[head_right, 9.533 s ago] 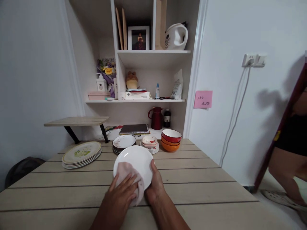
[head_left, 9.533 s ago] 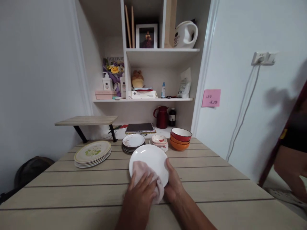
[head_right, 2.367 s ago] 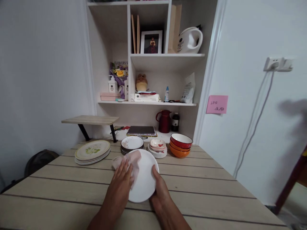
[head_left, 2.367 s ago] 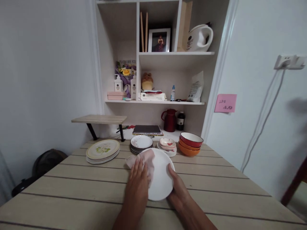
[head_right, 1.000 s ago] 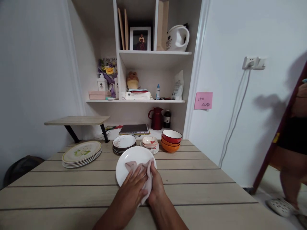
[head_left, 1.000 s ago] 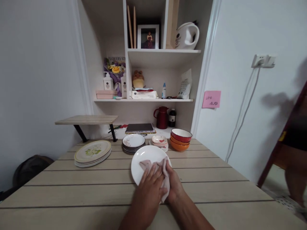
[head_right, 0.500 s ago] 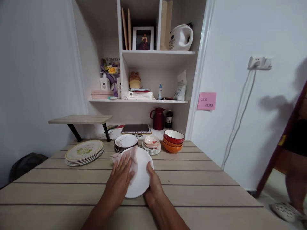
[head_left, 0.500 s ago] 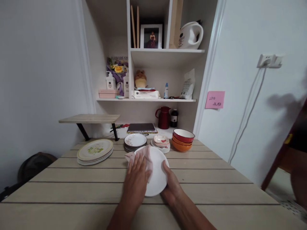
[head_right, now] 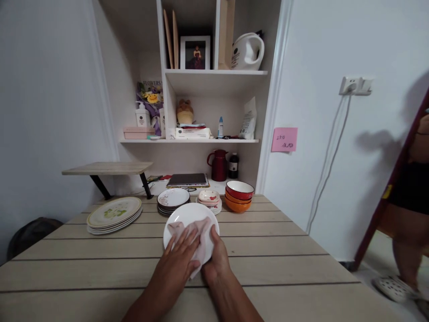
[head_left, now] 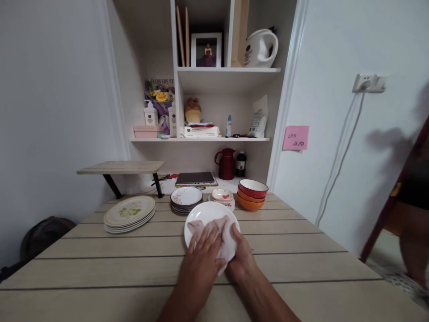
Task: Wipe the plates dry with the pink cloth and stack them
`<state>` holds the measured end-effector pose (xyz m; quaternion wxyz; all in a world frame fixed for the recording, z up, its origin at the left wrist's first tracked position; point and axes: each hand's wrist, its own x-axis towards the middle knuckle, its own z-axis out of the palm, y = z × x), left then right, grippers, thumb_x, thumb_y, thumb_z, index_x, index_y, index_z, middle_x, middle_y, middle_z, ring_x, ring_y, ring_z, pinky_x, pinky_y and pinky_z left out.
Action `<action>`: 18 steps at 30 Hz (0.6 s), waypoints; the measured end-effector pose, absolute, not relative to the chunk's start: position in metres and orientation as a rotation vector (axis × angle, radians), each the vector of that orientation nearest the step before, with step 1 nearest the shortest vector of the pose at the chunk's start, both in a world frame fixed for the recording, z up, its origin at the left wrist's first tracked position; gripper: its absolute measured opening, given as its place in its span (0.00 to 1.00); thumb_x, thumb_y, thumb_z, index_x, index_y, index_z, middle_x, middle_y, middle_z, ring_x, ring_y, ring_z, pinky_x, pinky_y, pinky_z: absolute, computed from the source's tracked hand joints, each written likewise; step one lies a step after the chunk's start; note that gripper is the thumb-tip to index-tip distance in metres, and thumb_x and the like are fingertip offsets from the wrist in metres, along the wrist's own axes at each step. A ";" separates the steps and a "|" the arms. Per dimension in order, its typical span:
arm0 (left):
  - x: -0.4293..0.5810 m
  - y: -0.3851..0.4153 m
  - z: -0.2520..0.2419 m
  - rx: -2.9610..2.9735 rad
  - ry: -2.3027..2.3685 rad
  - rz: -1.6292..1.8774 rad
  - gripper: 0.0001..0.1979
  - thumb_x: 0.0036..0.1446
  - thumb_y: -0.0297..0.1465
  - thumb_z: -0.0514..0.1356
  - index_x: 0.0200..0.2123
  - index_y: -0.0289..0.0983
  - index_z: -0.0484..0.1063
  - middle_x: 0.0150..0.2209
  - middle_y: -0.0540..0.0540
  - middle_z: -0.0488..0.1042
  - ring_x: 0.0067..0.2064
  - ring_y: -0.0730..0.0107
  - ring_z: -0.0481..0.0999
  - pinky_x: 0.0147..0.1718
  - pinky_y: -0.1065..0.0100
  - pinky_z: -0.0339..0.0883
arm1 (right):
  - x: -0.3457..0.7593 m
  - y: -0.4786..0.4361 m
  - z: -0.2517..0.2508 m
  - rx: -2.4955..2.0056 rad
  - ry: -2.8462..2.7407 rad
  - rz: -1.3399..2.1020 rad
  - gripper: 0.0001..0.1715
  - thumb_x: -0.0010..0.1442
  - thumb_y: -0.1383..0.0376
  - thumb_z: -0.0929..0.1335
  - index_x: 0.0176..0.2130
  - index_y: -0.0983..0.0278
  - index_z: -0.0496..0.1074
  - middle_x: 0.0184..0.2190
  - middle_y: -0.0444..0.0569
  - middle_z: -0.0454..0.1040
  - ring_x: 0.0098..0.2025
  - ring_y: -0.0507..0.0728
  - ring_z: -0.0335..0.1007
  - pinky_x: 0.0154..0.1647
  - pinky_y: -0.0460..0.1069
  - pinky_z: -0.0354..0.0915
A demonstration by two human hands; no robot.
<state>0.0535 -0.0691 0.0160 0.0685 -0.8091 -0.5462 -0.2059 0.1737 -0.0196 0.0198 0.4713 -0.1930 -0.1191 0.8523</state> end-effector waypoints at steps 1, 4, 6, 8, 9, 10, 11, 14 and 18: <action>0.048 -0.070 0.014 -2.408 -1.679 -0.602 0.28 0.59 0.30 0.56 0.62 0.44 0.58 0.65 0.48 0.57 0.66 0.56 0.53 0.62 0.44 0.50 | 0.173 -0.019 0.019 -0.488 -0.286 2.056 0.34 0.61 0.49 0.63 0.54 0.73 0.68 0.45 0.62 0.77 0.51 0.64 0.72 0.55 0.58 0.63; 0.034 -0.068 0.012 -2.312 -1.798 -0.572 0.29 0.59 0.28 0.54 0.63 0.43 0.57 0.66 0.46 0.55 0.67 0.55 0.53 0.62 0.42 0.48 | 0.171 -0.019 0.017 -0.516 -0.322 1.994 0.34 0.60 0.51 0.64 0.57 0.72 0.65 0.47 0.61 0.77 0.51 0.63 0.73 0.56 0.57 0.64; 0.028 -0.065 0.014 -2.236 -1.871 -0.582 0.29 0.59 0.29 0.54 0.64 0.42 0.56 0.66 0.44 0.53 0.67 0.54 0.51 0.62 0.42 0.47 | 0.169 -0.020 0.015 -0.518 -0.382 1.999 0.35 0.59 0.52 0.65 0.58 0.72 0.65 0.47 0.60 0.77 0.51 0.63 0.73 0.55 0.57 0.64; 0.025 -0.061 0.019 -2.147 -1.906 -0.633 0.29 0.60 0.31 0.53 0.64 0.41 0.55 0.67 0.43 0.52 0.68 0.54 0.49 0.62 0.42 0.45 | 0.168 -0.022 0.014 -0.524 -0.440 2.034 0.35 0.59 0.52 0.66 0.58 0.72 0.65 0.46 0.60 0.77 0.50 0.63 0.73 0.55 0.58 0.64; 0.024 -0.058 0.022 -2.107 -1.914 -0.667 0.29 0.60 0.31 0.53 0.65 0.42 0.53 0.67 0.43 0.52 0.68 0.55 0.47 0.62 0.42 0.45 | 0.167 -0.022 0.015 -0.533 -0.463 2.051 0.35 0.59 0.53 0.67 0.58 0.72 0.65 0.46 0.61 0.77 0.49 0.64 0.74 0.55 0.58 0.65; 0.023 -0.056 0.025 -2.079 -1.923 -0.704 0.29 0.60 0.31 0.52 0.65 0.42 0.52 0.67 0.44 0.52 0.68 0.56 0.46 0.62 0.44 0.45 | 0.166 -0.023 0.015 -0.547 -0.479 2.065 0.36 0.58 0.53 0.67 0.58 0.73 0.65 0.45 0.62 0.77 0.49 0.64 0.74 0.54 0.59 0.65; 0.022 -0.054 0.028 -2.066 -1.935 -0.745 0.30 0.61 0.31 0.52 0.66 0.42 0.50 0.67 0.44 0.52 0.69 0.57 0.46 0.62 0.45 0.47 | 0.166 -0.023 0.015 -0.565 -0.489 2.069 0.36 0.58 0.54 0.67 0.57 0.74 0.65 0.44 0.62 0.78 0.48 0.64 0.75 0.54 0.59 0.65; 0.017 -0.046 0.033 -2.070 -1.982 -0.963 0.32 0.59 0.33 0.54 0.66 0.41 0.48 0.67 0.43 0.54 0.68 0.58 0.48 0.61 0.51 0.51 | 0.164 -0.026 0.016 -0.640 -0.503 2.051 0.36 0.56 0.55 0.69 0.57 0.75 0.65 0.41 0.62 0.79 0.44 0.65 0.77 0.52 0.59 0.67; 0.004 -0.038 0.031 -1.940 -2.096 -1.513 0.31 0.56 0.36 0.57 0.63 0.39 0.55 0.61 0.39 0.63 0.62 0.55 0.61 0.58 0.54 0.55 | 0.163 -0.032 0.017 -0.715 -0.561 2.044 0.34 0.55 0.57 0.70 0.54 0.76 0.67 0.39 0.63 0.79 0.41 0.65 0.78 0.50 0.59 0.69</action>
